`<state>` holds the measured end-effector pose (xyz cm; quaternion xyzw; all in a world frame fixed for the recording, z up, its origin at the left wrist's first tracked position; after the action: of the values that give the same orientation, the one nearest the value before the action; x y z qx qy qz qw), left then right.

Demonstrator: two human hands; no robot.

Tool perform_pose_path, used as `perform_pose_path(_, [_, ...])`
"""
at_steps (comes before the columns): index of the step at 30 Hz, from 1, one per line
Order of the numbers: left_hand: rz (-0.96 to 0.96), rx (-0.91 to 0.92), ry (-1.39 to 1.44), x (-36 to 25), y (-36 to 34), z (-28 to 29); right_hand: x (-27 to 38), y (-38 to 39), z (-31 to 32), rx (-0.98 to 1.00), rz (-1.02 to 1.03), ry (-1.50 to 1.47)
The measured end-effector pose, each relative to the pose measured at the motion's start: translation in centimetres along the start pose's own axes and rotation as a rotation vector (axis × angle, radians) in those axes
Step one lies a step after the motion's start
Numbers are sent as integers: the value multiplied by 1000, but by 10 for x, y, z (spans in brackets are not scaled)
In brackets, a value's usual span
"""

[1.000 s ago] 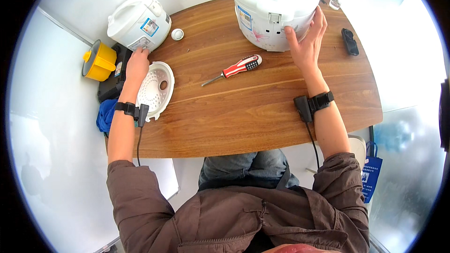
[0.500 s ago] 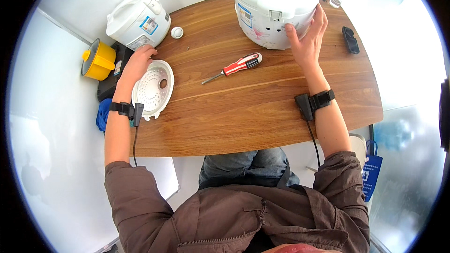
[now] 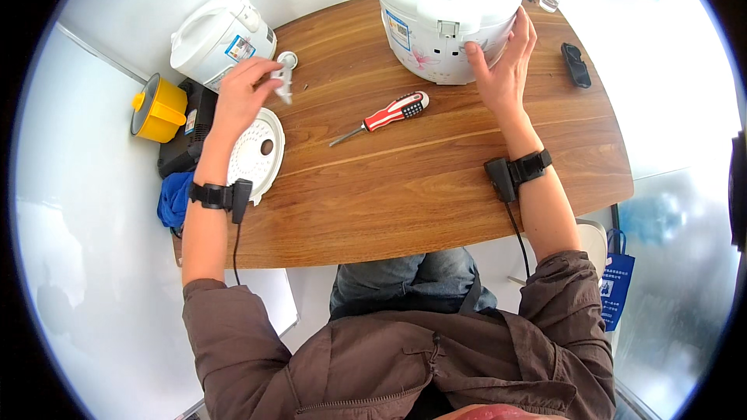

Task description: The person disassembles a white rice cooker using a screwdriver, removes the lid and inner pot, and inspects the interior components. They then reassemble the cooker by placing the inner pot and lid back in place.

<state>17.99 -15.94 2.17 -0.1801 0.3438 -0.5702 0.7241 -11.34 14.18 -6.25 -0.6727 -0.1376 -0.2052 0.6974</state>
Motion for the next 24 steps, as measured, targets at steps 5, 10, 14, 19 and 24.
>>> perform_pose_path(5, [-129, -226, 128, -81, -16, -35, 10, 1, 8, -102, 146, 154])
perform_pose_path(10, [-223, -468, 174, -150, -28, -71, 34, -6, 25, -164, 353, -111])
perform_pose_path(14, [-204, -554, 244, -179, -37, -100, 65, -3, 16, 29, 237, -319])
perform_pose_path(19, [-115, -551, 392, -182, -41, -122, 68, 1, 11, -39, 141, -220])
perform_pose_path(24, [-186, -632, 402, -173, -40, -139, 58, 0, 7, -94, 16, -263])
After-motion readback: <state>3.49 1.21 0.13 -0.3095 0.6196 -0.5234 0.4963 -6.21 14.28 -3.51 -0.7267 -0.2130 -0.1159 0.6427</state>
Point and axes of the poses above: each hand's wrist, its own y-axis away from the middle knuckle, its own z-axis out of the back of the hand, x = y × z, the point moved 2 cm from there along -y, towards the middle knuckle, and after that the axes turned 15 degrees about -x, right-handed, at the moved point
